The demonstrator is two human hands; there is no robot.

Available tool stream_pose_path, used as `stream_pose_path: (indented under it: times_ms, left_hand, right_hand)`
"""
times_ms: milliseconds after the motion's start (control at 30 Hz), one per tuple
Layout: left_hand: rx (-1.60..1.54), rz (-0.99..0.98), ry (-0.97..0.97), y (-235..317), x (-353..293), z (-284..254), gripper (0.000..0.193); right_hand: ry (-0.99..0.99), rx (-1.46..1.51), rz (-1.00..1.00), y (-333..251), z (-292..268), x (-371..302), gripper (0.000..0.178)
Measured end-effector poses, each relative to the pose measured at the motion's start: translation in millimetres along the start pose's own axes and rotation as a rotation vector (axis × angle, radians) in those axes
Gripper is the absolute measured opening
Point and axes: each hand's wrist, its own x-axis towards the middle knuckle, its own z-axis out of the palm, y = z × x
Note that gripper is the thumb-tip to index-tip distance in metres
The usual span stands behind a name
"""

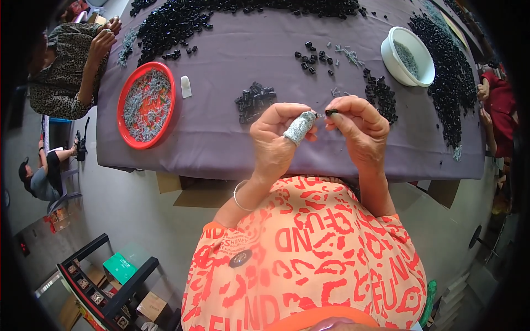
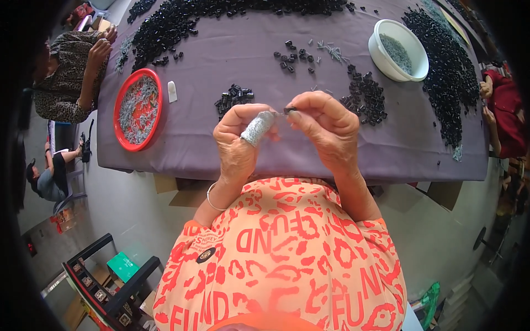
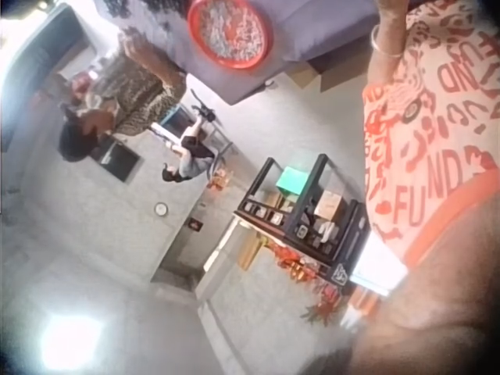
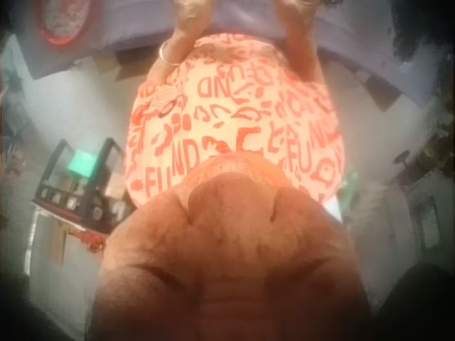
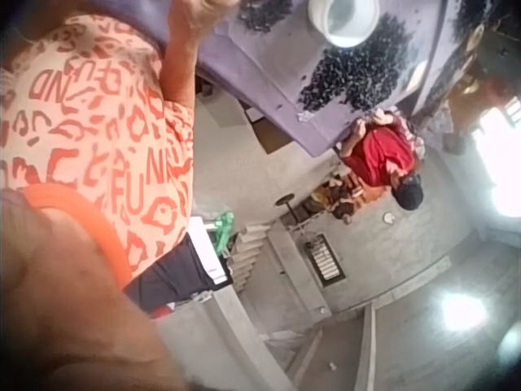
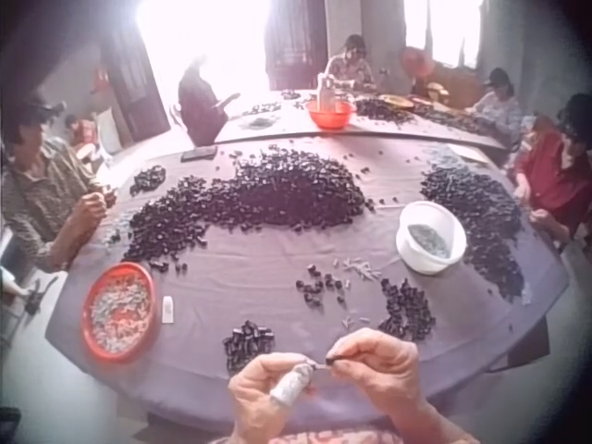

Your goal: The person assembles plastic toggle components by picking up small springs and plastic pieces from the table and inserting each spring into a plastic piece by hand.

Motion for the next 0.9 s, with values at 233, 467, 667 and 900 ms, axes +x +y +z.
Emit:
stream_pose_path:
  times_ms: [233,467,667,900]
  left_hand:
    - [0.129,0.088,0.005,5.4,-1.4,4.1,0.012]
    - [0.158,0.151,-0.007,5.1,-2.7,6.2,0.011]
    - [0.209,0.185,0.000,2.1,-4.0,5.0,0.011]
    - [0.239,0.175,-0.013,-2.6,-5.4,0.3,0.019]
  right_hand:
    - [-0.036,-0.140,-0.015,-2.2,-2.5,-6.0,0.018]
    - [-0.085,-0.231,-0.049,-5.0,-0.8,-5.6,0.017]
    - [-0.113,-0.276,-0.024,-5.2,-2.3,-4.6,0.016]
    - [-0.108,-0.523,-0.200,-3.0,0.9,-3.4,0.016]
